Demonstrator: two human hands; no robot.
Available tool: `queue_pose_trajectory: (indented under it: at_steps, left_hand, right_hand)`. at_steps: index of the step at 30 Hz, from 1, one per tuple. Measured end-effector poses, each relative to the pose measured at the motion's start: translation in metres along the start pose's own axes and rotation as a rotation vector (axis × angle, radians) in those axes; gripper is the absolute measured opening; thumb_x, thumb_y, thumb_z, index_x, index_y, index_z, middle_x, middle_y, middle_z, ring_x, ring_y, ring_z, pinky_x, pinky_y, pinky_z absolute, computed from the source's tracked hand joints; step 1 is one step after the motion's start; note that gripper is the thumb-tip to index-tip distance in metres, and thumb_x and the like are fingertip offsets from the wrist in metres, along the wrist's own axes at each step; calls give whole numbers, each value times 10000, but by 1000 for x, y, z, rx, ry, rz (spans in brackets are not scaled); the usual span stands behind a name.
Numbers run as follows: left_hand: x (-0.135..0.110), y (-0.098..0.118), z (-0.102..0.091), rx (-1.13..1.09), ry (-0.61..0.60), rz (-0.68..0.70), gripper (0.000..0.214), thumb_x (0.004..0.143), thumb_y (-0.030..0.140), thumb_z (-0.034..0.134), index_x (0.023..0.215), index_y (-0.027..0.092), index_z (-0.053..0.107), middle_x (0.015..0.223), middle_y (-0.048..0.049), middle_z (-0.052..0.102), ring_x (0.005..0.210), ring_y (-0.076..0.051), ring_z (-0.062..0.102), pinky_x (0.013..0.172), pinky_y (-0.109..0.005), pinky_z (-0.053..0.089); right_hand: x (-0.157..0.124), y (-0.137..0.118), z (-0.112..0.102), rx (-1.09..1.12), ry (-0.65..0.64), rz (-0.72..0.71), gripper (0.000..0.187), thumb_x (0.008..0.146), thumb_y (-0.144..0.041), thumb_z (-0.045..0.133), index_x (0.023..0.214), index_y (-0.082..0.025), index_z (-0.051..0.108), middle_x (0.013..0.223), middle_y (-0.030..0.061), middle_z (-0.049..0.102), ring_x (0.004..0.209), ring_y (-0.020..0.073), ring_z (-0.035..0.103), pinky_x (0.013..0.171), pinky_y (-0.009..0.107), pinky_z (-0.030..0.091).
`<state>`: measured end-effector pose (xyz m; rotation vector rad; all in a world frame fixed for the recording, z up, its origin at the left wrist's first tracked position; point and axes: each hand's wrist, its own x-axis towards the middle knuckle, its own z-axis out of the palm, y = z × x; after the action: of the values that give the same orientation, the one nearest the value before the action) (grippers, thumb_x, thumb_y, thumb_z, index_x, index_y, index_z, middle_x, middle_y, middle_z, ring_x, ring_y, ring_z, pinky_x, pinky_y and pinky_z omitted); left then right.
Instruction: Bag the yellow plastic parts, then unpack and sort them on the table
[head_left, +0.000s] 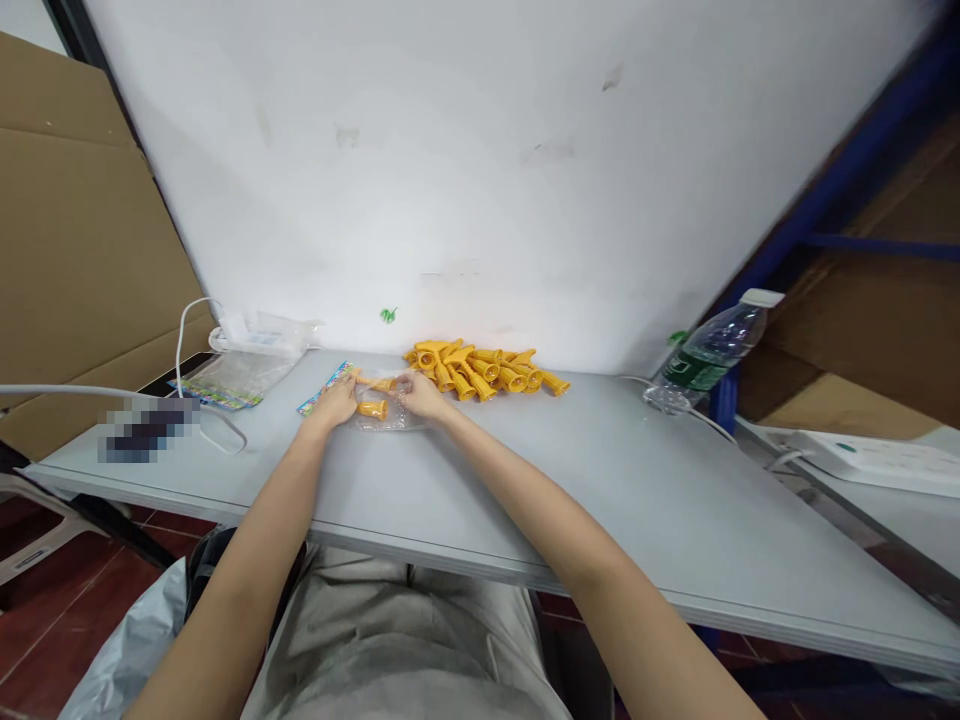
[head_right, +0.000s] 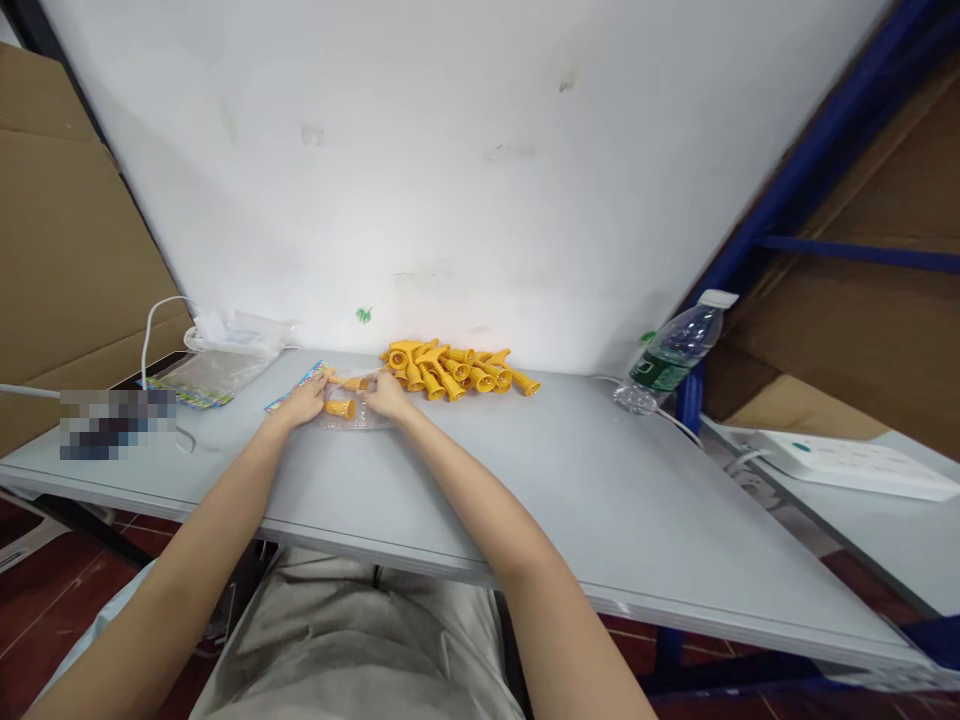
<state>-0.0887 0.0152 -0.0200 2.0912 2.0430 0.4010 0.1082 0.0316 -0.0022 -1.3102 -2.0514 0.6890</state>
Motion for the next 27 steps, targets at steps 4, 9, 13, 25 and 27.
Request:
queue_pose_trajectory:
  at_steps: [4,9,13,25,27]
  left_hand:
    - [1,0,0,-4,35,-7,623,897,174,339,1520,198,341,1558,-85,370,1438,-227,348,1187,-444,253]
    - [-1,1,-3,9,25,-56,621,886,167,353,1503,231,374,1537,-83,406,1420,-233,380,1188,-472,234]
    - [-5,4,-7,31,32,-100,645,877,123,298,1514,207,349,1563,-87,361,1450,-222,324,1201,-534,152]
    - [-1,-3,-14,13,38,-135,672,876,126,301,1535,254,305,1589,-39,295,1477,-203,256,1209,-544,142]
    - [0,-4,-13,12,36,-134,668,873,128,306,1531,241,318,1587,-43,298,1476,-208,258,1208,-541,159]
  right_hand:
    - [-10,0,-6,64,-204,-119,149,826,-266,628,801,-150,718,779,27,700,754,165,633,748,271,490]
    - [-12,1,-3,204,-290,-135,190,778,-292,677,867,-144,756,805,32,731,739,162,638,732,269,500]
    - [-8,-2,-2,222,-286,-121,169,773,-224,672,888,-165,780,911,44,760,864,183,672,841,294,506]
    - [8,-12,-57,173,-148,-104,156,787,-163,646,897,-147,755,846,50,749,770,162,667,789,290,524]
    - [9,-7,-75,199,-36,-69,164,812,-184,615,910,-140,739,854,61,740,738,154,652,771,295,522]
